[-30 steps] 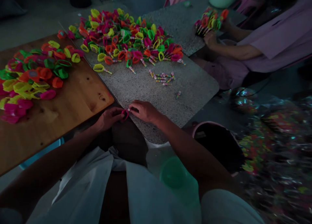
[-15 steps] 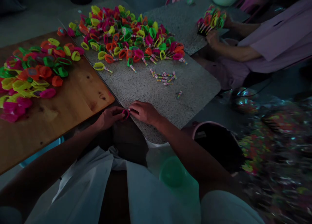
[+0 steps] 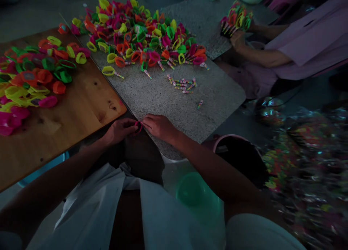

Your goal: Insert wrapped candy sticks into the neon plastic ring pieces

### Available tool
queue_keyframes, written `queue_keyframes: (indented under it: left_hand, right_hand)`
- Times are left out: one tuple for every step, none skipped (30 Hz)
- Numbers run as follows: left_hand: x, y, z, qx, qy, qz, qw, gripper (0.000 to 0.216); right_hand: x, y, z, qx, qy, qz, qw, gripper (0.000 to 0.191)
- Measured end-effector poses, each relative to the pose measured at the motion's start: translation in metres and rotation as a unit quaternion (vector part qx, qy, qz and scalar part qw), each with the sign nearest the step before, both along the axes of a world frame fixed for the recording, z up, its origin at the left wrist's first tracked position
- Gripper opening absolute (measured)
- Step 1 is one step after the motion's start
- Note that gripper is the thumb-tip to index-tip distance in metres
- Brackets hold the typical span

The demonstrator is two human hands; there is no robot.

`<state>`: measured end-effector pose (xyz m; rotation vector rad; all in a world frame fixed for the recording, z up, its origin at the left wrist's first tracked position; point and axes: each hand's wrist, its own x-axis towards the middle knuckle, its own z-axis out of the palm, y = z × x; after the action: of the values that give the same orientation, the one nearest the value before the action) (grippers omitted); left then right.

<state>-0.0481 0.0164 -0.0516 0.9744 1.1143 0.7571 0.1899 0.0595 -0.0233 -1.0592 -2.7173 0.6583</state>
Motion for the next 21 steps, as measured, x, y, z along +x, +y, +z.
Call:
queue_keyframes:
  left_hand:
    - [0.0, -0.0003, -0.0004, 0.002, 0.001, 0.001, 1.0, 0.045]
    - [0.0001, -0.0008, -0.0007, 0.002, 0.001, 0.003, 1.0, 0.047]
    - [0.0005, -0.0013, -0.0009, 0.001, -0.001, 0.007, 1.0, 0.05]
    - [0.0009, -0.0019, -0.0011, -0.003, -0.004, 0.012, 1.0, 0.053]
    - [0.0016, -0.0024, -0.0013, -0.007, -0.005, 0.019, 1.0, 0.056]
    - [0.0023, -0.0029, -0.0015, -0.011, -0.007, 0.026, 1.0, 0.058]
    - [0.0031, -0.0033, -0.0018, -0.014, -0.007, 0.033, 0.999, 0.06]
    - [0.0039, -0.0035, -0.0022, -0.016, -0.006, 0.04, 0.999, 0.06]
    - [0.0046, -0.0036, -0.0026, -0.018, -0.005, 0.045, 0.999, 0.06]
    - [0.0052, -0.0036, -0.0031, -0.02, -0.003, 0.048, 0.999, 0.059]
    - [0.0058, -0.0036, -0.0035, -0.022, 0.0, 0.05, 0.999, 0.059]
    - [0.0062, -0.0035, -0.0039, -0.024, 0.002, 0.05, 0.998, 0.058]
    - [0.0064, -0.0034, -0.0042, -0.027, 0.004, 0.05, 0.998, 0.057]
    - [0.0064, -0.0033, -0.0044, -0.029, 0.004, 0.05, 0.998, 0.057]
    - [0.0063, -0.0033, -0.0045, -0.031, 0.003, 0.048, 0.998, 0.056]
    - [0.0059, -0.0033, -0.0044, -0.029, 0.002, 0.047, 0.998, 0.056]
    - [0.0055, -0.0032, -0.0041, -0.024, 0.003, 0.046, 0.999, 0.056]
    - [0.0049, -0.0029, -0.0038, -0.018, 0.004, 0.045, 0.999, 0.056]
    - [0.0044, -0.0023, -0.0035, -0.01, 0.007, 0.044, 0.999, 0.056]
    - [0.004, -0.0011, -0.0032, -0.002, 0.009, 0.043, 0.999, 0.056]
    - [0.0039, 0.0008, -0.0028, 0.008, 0.011, 0.042, 0.999, 0.055]
  right_hand:
    - [-0.0011, -0.0003, 0.0013, 0.01, -0.016, 0.004, 1.0, 0.036]
    - [-0.0017, -0.0003, 0.0021, 0.022, -0.025, 0.008, 0.999, 0.036]
    - [-0.002, 0.0, 0.0025, 0.032, -0.028, 0.013, 0.999, 0.036]
    - [-0.0018, 0.0007, 0.0024, 0.041, -0.027, 0.019, 0.999, 0.035]
    - [-0.0012, 0.0016, 0.002, 0.049, -0.024, 0.027, 0.998, 0.033]
    - [-0.0003, 0.0027, 0.0014, 0.054, -0.021, 0.033, 0.998, 0.032]
    - [0.0006, 0.0039, 0.0008, 0.057, -0.019, 0.038, 0.997, 0.031]
    - [0.0015, 0.0052, 0.0003, 0.057, -0.018, 0.042, 0.997, 0.03]
    - [0.0021, 0.0063, -0.0001, 0.055, -0.02, 0.045, 0.997, 0.029]
    - [0.0024, 0.0073, -0.0003, 0.051, -0.023, 0.048, 0.997, 0.028]
    - [0.0022, 0.008, -0.0003, 0.048, -0.027, 0.05, 0.997, 0.027]
    - [0.0016, 0.0083, -0.0002, 0.044, -0.03, 0.051, 0.997, 0.026]
    - [0.0006, 0.0083, 0.0001, 0.042, -0.034, 0.051, 0.997, 0.026]
    - [-0.0007, 0.0079, 0.0005, 0.039, -0.036, 0.048, 0.997, 0.026]
    - [-0.002, 0.0071, 0.0011, 0.036, -0.038, 0.044, 0.998, 0.026]
    - [-0.0033, 0.0059, 0.0019, 0.034, -0.04, 0.038, 0.998, 0.026]
    - [-0.0043, 0.0043, 0.0027, 0.031, -0.044, 0.03, 0.998, 0.026]
    - [-0.0048, 0.0026, 0.0034, 0.03, -0.048, 0.02, 0.998, 0.026]
    - [-0.0046, 0.0011, 0.0038, 0.028, -0.054, 0.012, 0.998, 0.025]
    - [-0.0036, 0.0001, 0.0038, 0.028, -0.06, 0.006, 0.998, 0.024]
    - [-0.0018, 0.0003, 0.0033, 0.029, -0.066, 0.002, 0.997, 0.023]
